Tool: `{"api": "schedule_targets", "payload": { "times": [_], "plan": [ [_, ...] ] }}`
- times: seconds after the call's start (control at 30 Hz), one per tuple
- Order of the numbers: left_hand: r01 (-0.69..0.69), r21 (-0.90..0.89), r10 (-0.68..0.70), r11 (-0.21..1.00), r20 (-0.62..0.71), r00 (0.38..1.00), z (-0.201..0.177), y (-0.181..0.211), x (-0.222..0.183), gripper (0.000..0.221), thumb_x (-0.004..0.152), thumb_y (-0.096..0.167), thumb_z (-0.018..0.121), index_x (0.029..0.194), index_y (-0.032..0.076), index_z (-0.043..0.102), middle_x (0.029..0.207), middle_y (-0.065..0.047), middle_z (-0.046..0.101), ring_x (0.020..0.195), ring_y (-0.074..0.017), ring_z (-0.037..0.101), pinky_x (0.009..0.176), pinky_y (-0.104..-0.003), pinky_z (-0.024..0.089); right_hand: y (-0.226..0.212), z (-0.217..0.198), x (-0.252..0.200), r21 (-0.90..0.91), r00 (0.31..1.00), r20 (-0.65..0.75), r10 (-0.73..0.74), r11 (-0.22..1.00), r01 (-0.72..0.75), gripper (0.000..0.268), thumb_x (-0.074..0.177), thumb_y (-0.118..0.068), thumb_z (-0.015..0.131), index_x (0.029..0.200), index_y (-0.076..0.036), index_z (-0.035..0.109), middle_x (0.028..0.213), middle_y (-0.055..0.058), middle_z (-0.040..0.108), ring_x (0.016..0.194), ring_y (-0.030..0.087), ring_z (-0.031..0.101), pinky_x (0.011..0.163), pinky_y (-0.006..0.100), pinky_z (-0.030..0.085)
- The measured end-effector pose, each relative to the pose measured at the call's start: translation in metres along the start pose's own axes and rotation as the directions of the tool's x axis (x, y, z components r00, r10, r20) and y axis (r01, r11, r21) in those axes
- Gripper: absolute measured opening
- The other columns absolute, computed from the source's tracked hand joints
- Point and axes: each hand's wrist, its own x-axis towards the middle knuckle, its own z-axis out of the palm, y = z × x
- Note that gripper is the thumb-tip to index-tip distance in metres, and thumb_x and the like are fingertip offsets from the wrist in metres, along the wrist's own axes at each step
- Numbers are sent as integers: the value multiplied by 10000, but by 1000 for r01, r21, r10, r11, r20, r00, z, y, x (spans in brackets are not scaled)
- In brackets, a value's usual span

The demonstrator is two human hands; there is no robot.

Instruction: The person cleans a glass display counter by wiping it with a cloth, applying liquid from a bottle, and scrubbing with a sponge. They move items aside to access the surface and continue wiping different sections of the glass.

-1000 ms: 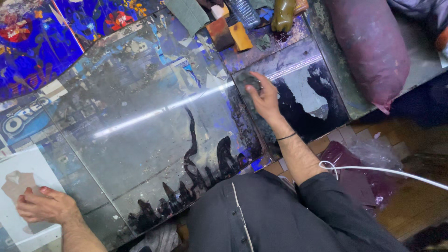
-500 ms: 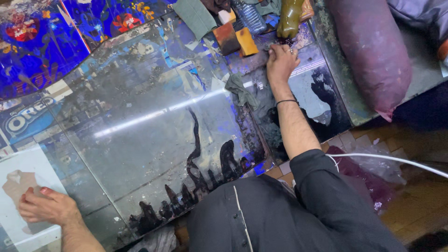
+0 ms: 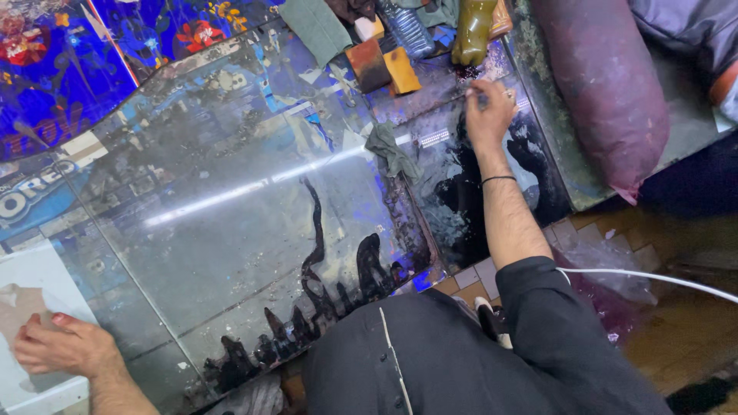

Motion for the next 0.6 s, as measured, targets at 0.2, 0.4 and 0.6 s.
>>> {"api": "schedule_targets", "payload": {
  "times": [0.2, 0.4, 0.6],
  "plan": [
    [22, -2, -21, 1000, 52, 998, 4, -8, -5, 621, 1228, 450, 170, 1264, -20, 575, 1349, -211, 502, 1366, -398, 451, 1143, -567, 311, -35, 3, 21, 168, 976, -90, 201, 968, -184, 314, 903, -369, 798, 1116, -162, 695, 1138, 55, 640, 1107, 245, 615, 961, 447, 476],
    [45, -24, -44, 999, 62, 997, 3, -6, -3, 604, 1208, 436, 179, 1257, -19, 574, 1338, -217, 495, 1389, -414, 437, 1149, -592, 287, -36, 18, 75, -111, 918, 7, 396, 913, -393, 556, 758, -569, 842, 1118, -165, 712, 1106, 58, 697, 1071, 314, 593, 886, 523, 429],
    [9, -26, -7, 1000, 83, 997, -2, -3, -2, 563, 1192, 365, 201, 1256, -77, 545, 1320, -268, 494, 1287, -444, 429, 1051, -633, 256, 0, 28, 92, 340, 883, 149, 445, 815, -469, 375, 839, -391, 817, 969, -42, 774, 852, 27, 696, 745, 182, 575, 711, 384, 419]
  ]
}}
